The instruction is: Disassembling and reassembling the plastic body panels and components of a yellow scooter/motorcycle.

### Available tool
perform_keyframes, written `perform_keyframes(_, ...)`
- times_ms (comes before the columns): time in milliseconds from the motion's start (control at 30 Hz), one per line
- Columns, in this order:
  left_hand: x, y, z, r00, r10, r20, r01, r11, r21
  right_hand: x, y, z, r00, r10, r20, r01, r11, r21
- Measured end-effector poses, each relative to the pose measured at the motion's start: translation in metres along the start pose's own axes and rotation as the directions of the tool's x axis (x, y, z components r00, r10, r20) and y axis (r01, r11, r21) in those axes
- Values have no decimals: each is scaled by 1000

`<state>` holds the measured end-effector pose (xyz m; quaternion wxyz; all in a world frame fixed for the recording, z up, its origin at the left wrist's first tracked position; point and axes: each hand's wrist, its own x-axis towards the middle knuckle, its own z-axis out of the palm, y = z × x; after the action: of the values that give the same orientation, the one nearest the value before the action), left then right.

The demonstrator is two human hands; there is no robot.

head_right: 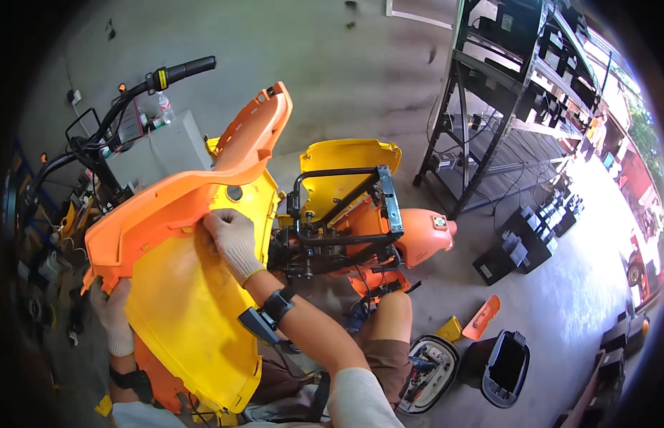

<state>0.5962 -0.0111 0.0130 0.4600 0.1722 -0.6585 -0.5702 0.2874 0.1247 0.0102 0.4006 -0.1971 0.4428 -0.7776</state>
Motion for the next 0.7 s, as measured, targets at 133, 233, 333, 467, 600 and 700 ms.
perform_keyframes(133,-4,4,7,918,-306,-252,132,836,-533,-3,3,3,990,-79,-115,56,981,-186)
perform_keyframes(233,-7,8,17,936,-205,-287,132,958,-254,0,5,1,997,36,-66,-39,998,-53)
perform_keyframes(333,-9,5,18,992,2,-130,64,861,505,3,7,-4,996,82,-24,-83,996,-14)
perform_keyframes(467,-12,-7,9,990,92,-108,-34,893,449,2,18,-7,995,-35,-88,27,995,-92)
perform_keyframes(600,-10,-15,-6,954,260,153,-275,957,90,4,30,-3,914,-382,-136,350,913,-211)
perform_keyframes(700,-11,-13,-7,960,273,63,-268,827,494,9,30,-3,878,-465,-113,339,771,-540)
